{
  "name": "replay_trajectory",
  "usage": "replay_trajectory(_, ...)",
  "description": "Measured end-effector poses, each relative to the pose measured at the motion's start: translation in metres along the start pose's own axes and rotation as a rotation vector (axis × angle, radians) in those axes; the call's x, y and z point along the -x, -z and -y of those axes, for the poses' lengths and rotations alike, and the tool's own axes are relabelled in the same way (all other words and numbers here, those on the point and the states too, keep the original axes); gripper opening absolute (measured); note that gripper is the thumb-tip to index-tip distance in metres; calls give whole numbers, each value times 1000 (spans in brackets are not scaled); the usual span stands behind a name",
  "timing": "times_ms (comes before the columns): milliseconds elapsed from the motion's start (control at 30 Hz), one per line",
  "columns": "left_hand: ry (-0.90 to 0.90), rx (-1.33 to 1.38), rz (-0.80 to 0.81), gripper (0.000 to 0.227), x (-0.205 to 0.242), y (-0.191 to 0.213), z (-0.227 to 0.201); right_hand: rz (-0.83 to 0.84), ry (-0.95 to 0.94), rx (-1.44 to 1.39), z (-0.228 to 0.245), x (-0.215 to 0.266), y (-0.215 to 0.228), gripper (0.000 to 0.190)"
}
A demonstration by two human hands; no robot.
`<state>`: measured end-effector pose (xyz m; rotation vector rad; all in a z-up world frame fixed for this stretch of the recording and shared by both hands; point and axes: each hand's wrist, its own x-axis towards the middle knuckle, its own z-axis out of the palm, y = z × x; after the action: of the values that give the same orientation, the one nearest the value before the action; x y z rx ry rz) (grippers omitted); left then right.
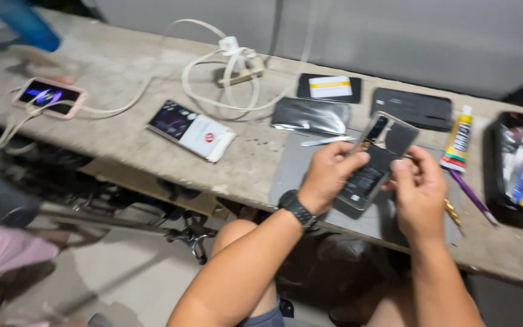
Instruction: Inspecting and assembling the internal components of a smartphone screen assembly using precision tools.
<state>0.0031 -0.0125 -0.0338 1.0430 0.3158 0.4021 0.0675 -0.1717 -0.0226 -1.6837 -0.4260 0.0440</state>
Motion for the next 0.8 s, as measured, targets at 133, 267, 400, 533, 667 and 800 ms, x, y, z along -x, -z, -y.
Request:
replay_trajectory(133, 56, -53, -53, 32, 3, -12, -8, 25, 144, -124, -18, -5, 9, 34)
replay_trajectory(267, 12, -122, -56, 26, 5, -19, -11, 19, 107, -176, -11, -5, 10, 32)
replay_trajectory(400, 2, -105, -37, 26, 9, -23, -14, 12, 95, -192, -3, -4, 16, 32)
replay_trajectory(533, -1, -77, -35, 20, 1, -13, -6, 44, 80, -195, 5, -4, 19, 30)
replay_trajectory(667, 29, 32, -34, 27, 10, -20, -23, 47, 73, -181, -7, -3, 22, 30)
replay_trajectory(800, 39, 46, -36, 34, 9, -16, -16, 51, 74, -179, -6, -2, 22, 30)
